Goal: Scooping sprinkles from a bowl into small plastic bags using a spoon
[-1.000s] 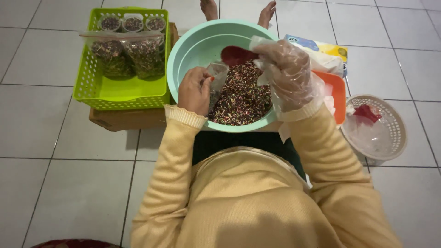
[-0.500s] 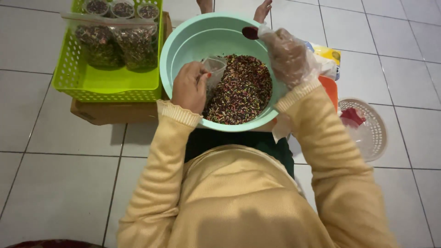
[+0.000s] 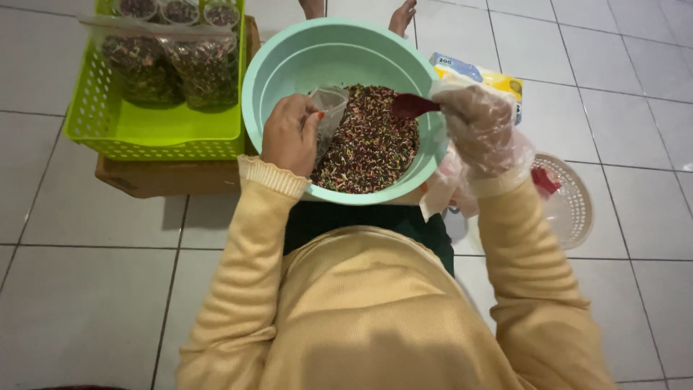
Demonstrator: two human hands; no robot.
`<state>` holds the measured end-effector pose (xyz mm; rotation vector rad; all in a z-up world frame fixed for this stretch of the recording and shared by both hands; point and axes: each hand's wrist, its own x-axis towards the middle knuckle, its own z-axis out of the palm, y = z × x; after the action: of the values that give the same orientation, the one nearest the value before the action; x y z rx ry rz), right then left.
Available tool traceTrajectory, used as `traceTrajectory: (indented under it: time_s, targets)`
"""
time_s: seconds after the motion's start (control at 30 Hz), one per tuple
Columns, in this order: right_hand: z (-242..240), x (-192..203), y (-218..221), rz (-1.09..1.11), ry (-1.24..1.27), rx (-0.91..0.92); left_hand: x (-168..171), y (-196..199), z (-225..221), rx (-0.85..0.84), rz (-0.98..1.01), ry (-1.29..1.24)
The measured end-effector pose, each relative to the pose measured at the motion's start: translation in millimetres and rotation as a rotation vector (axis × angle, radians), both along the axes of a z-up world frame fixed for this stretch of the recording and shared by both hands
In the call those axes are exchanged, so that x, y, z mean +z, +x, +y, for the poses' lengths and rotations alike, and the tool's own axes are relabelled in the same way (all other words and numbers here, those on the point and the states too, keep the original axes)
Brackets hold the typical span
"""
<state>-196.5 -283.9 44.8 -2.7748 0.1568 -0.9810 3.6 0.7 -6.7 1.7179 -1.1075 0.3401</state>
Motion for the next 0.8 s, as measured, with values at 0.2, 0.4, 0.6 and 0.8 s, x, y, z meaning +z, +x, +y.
traceTrajectory:
  time_s: [0.2,0.4,0.6,0.8]
  targets:
    - [23.9,15.5,17.4,0.027,0.228,0.051,-4.2,4.2,-0.1,0.030,-0.014,0.035]
    - [47.8,23.3,22.7,-0.029,0.427,0.223,-5.9,5.0,-0.7,0.035,0.023,0.031]
    - [51.4,32.2,22.9,-0.065,0.631,0.417,-9.5,5.4,-1.7,0.064,0.019,0.049]
    - [43.9,43.4,30.5,-0.118,0.844,0.612,-4.8,2.9,-1.7,0.030,0.025,0.043]
